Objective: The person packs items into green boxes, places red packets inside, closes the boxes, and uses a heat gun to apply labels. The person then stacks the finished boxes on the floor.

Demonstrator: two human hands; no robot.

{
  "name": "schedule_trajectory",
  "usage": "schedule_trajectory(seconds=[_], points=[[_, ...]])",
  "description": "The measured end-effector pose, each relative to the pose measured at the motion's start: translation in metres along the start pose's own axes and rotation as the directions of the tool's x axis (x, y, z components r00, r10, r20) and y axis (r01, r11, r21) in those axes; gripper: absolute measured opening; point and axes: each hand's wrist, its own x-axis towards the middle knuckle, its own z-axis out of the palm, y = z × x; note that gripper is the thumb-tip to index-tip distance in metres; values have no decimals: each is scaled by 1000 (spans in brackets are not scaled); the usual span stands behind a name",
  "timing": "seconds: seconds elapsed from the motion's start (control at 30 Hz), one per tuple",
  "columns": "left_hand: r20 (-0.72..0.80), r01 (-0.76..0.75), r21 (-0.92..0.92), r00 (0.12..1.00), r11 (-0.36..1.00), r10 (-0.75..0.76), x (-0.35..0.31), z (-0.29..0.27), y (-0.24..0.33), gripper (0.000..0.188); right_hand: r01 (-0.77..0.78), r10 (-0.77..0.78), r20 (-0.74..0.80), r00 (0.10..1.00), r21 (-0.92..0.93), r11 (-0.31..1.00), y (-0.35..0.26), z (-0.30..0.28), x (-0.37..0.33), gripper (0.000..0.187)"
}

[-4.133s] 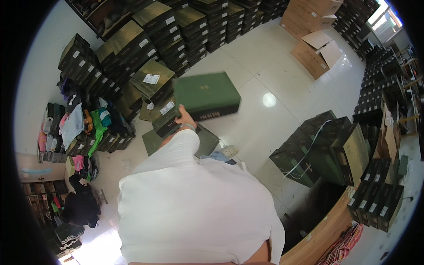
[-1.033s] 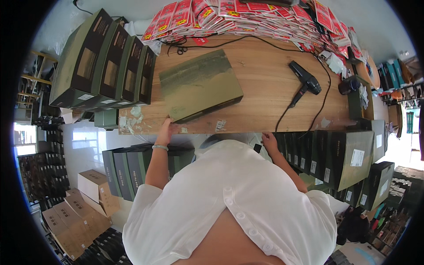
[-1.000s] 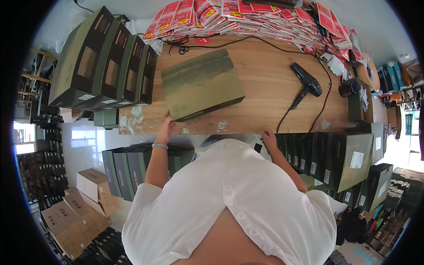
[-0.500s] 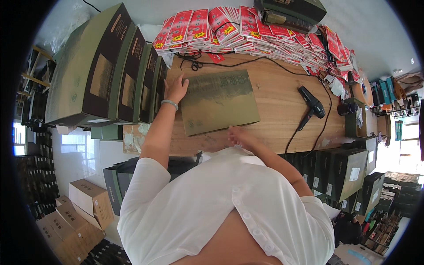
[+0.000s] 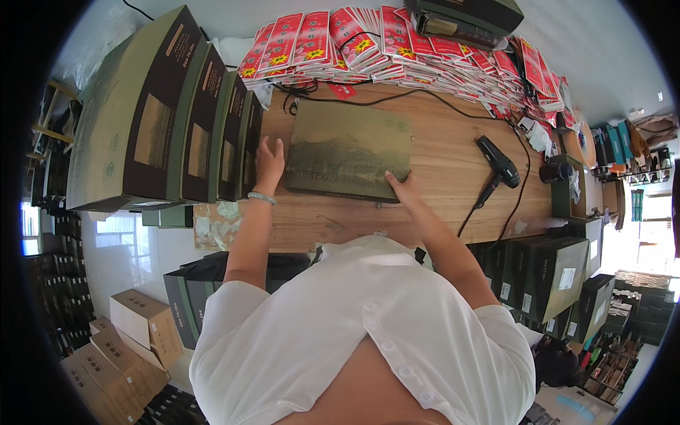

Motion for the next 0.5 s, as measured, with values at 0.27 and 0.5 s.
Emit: schedule_trajectory(seconds=[0.27,0.5], points=[[465,418,-94,821,903,-332,-45,8,-93,75,-142,125,94,988,210,967,14,-30,-50,80],[408,-116,134,912,984,51,-79,30,-147,56,-598,328,522,787,517,612,124,-21,-45,79]])
